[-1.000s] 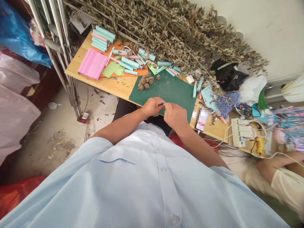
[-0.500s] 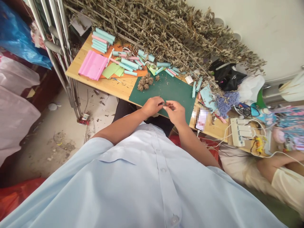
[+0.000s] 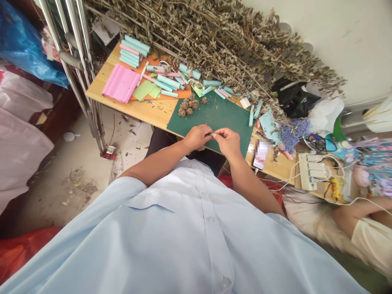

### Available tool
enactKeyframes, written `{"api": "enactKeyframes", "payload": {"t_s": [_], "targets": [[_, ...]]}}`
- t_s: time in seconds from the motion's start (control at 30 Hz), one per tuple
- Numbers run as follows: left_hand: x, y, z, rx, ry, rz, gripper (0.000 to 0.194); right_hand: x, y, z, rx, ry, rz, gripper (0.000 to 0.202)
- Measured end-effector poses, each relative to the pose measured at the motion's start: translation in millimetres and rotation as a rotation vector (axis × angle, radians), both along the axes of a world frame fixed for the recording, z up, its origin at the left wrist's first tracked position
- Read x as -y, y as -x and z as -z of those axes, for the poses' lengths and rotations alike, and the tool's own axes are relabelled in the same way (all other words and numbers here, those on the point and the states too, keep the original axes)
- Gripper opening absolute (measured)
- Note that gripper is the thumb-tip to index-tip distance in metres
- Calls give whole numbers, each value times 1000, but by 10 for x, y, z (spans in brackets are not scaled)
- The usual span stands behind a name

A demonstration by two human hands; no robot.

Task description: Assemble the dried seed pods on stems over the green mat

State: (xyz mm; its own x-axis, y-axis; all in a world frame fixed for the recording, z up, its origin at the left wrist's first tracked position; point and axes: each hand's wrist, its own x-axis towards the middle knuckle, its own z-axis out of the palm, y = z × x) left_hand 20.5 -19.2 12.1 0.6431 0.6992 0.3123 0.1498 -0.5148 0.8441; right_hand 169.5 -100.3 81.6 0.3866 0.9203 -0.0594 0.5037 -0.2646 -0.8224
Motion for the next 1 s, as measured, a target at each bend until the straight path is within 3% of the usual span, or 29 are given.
{"api": "enactKeyframes", "payload": {"t_s": [0.17, 0.37, 0.53, 0.67, 0.77, 1.0], "targets": [[12, 3, 2, 6, -5, 5, 14, -114, -65, -27, -321, 161, 89, 34], [15, 36, -30, 33, -61, 45, 18, -109, -54, -65, -306, 126, 72, 32], [0, 28, 14, 54, -66, 37, 17, 47, -65, -126, 73, -143, -49, 17], [-1, 16, 38, 80, -64, 32, 16, 163, -92, -165, 418, -343, -325, 16], [-2, 13, 39, 83, -74, 39, 18, 197, -107, -136, 529, -340, -438, 22], [-7, 12, 42, 97, -79, 48, 19, 186, -119, -112, 659, -267, -497, 29]]}}
